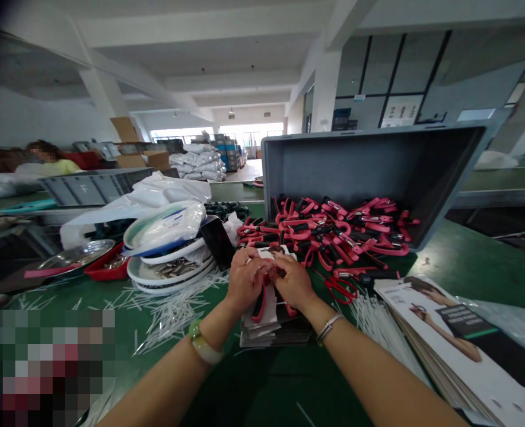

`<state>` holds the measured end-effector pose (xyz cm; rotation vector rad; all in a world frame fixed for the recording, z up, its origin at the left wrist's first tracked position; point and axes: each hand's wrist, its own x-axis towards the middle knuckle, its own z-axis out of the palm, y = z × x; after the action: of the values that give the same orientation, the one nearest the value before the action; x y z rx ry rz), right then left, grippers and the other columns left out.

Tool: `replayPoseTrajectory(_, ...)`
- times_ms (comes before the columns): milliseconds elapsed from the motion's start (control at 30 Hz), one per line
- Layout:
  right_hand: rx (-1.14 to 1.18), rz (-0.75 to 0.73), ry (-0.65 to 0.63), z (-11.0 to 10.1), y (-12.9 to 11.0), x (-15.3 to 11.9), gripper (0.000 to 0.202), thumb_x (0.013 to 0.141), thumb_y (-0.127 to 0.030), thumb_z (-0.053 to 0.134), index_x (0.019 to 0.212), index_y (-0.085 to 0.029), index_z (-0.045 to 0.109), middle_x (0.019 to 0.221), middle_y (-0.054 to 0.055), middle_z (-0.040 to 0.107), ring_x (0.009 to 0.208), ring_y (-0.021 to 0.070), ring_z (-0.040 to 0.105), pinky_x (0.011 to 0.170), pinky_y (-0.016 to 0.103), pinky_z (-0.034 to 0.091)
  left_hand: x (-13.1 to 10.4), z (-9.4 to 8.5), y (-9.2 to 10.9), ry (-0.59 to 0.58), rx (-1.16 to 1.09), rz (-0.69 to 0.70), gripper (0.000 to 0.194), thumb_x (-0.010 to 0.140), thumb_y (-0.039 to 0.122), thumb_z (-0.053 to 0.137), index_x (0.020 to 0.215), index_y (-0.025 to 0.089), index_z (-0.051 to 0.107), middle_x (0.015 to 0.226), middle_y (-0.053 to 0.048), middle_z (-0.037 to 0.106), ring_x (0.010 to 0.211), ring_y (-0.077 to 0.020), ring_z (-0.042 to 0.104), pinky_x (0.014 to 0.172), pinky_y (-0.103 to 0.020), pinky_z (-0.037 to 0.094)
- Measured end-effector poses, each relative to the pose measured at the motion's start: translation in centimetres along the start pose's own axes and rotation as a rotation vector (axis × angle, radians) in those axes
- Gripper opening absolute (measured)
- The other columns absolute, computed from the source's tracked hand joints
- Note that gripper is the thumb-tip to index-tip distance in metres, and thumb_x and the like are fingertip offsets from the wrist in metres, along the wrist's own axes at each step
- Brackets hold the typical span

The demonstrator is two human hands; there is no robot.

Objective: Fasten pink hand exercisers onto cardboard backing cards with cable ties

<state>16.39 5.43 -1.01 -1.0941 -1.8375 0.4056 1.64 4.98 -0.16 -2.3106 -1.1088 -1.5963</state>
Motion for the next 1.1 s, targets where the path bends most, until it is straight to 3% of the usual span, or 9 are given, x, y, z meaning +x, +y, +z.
replayPoseTrajectory(133, -0.198, 0.041, -0.113, 0.0, 0.0, 0.5, 0.033, 0.076, -0.024, 0.059, 0.108, -0.020, 0.067, 0.120, 0.011, 0.063, 0.114, 0.0259, 0.056, 0.099, 0.043, 0.042, 0.3, -0.4, 0.7, -0.008, -0.007, 0.130, 0.020, 0.085, 0.016, 0.050, 0.077, 0.020, 0.068, 0.085, -0.005, 0.057, 0.086, -0.0179, 0.051, 0.087, -0.037, 0.042)
replayPoseTrajectory(200, -0.173, 0.004, -0.111, -0.1, 0.2, 0.4, 0.029, 0.076, -0.024, 0.061, 0.104, -0.021, 0.068, 0.116, 0.010, 0.064, 0.112, 0.0247, 0.057, 0.096, 0.041, 0.044, 0.2, -0.6, 1.0, -0.027, -0.018, 0.111, 0.020, 0.086, 0.019, 0.049, 0.078, 0.021, 0.067, 0.088, -0.005, 0.059, 0.087, -0.0180, 0.052, 0.086, -0.036, 0.043)
replayPoseTrajectory(300, -0.087, -0.073, -0.060, -0.3, 0.3, 0.2, 0.015, 0.082, -0.026, 0.056, 0.089, -0.021, 0.070, 0.107, 0.008, 0.067, 0.106, 0.0218, 0.059, 0.092, 0.037, 0.045, -0.6, -1.1, 1.4, -0.102, -0.033, -0.104, 0.014, 0.085, 0.027, 0.055, 0.090, 0.021, 0.066, 0.095, -0.006, 0.062, 0.092, -0.0204, 0.054, 0.085, -0.036, 0.043)
replayPoseTrajectory(367, -0.066, -0.085, -0.018, -0.4, 0.3, 0.0, 0.018, 0.087, -0.029, 0.053, 0.081, -0.021, 0.068, 0.099, 0.008, 0.068, 0.102, 0.0207, 0.060, 0.090, 0.036, 0.046, -1.4, -1.4, 1.6, -0.210, -0.029, -0.319, 0.022, 0.081, 0.029, 0.061, 0.101, 0.021, 0.063, 0.101, -0.008, 0.063, 0.097, -0.0231, 0.056, 0.087, -0.038, 0.043)
replayPoseTrajectory(433, -0.093, -0.114, 0.031, -0.5, 0.0, 0.0, 0.021, 0.088, -0.031, 0.052, 0.078, -0.021, 0.067, 0.094, 0.008, 0.068, 0.098, 0.0206, 0.061, 0.087, 0.036, 0.046, -2.0, -1.4, 1.7, -0.314, -0.014, -0.502, 0.026, 0.080, 0.030, 0.061, 0.104, 0.021, 0.062, 0.106, -0.008, 0.063, 0.101, -0.0255, 0.056, 0.090, -0.040, 0.043)
replayPoseTrajectory(533, -0.231, -0.257, -0.007, -1.1, -0.9, 0.0, 0.019, 0.088, -0.028, 0.052, 0.078, -0.021, 0.067, 0.090, 0.008, 0.068, 0.098, 0.0221, 0.059, 0.088, 0.039, 0.045, -2.4, -1.2, 2.1, -0.346, 0.015, -0.649, 0.023, 0.082, 0.031, 0.056, 0.104, 0.025, 0.062, 0.111, -0.008, 0.062, 0.106, -0.0264, 0.054, 0.091, -0.040, 0.042)
replayPoseTrajectory(700, -0.478, -0.416, -0.287, -2.8, -2.5, -0.8, 0.020, 0.086, -0.017, 0.051, 0.077, -0.020, 0.069, 0.089, 0.009, 0.067, 0.109, 0.0242, 0.054, 0.092, 0.040, 0.044, -2.0, -1.0, 2.5, -0.347, 0.018, -0.711, 0.025, 0.082, 0.032, 0.057, 0.105, 0.026, 0.063, 0.118, -0.008, 0.060, 0.110, -0.0266, 0.054, 0.092, -0.039, 0.042)
replayPoseTrajectory(867, -0.486, -0.372, -0.272, -3.0, -2.3, -1.8, 0.017, 0.085, -0.020, 0.055, 0.077, -0.019, 0.071, 0.084, 0.007, 0.066, 0.086, 0.0205, 0.058, 0.077, 0.035, 0.048, -1.1, -1.6, 1.9, -0.416, 0.013, -0.730, 0.030, 0.078, 0.047, 0.060, 0.099, 0.028, 0.068, 0.110, -0.008, 0.064, 0.103, -0.0275, 0.058, 0.084, -0.037, 0.045)
replayPoseTrajectory(1100, -0.440, -0.424, -0.237, -3.1, -2.0, -1.8, 0.021, 0.087, -0.019, 0.051, 0.078, -0.020, 0.070, 0.087, 0.008, 0.067, 0.083, 0.0193, 0.058, 0.075, 0.034, 0.048, 1.5, -1.9, 1.1, -0.588, 0.126, -0.675, 0.029, 0.066, 0.049, 0.068, 0.085, 0.026, 0.072, 0.093, -0.007, 0.070, 0.086, -0.0260, 0.064, 0.073, -0.034, 0.047)
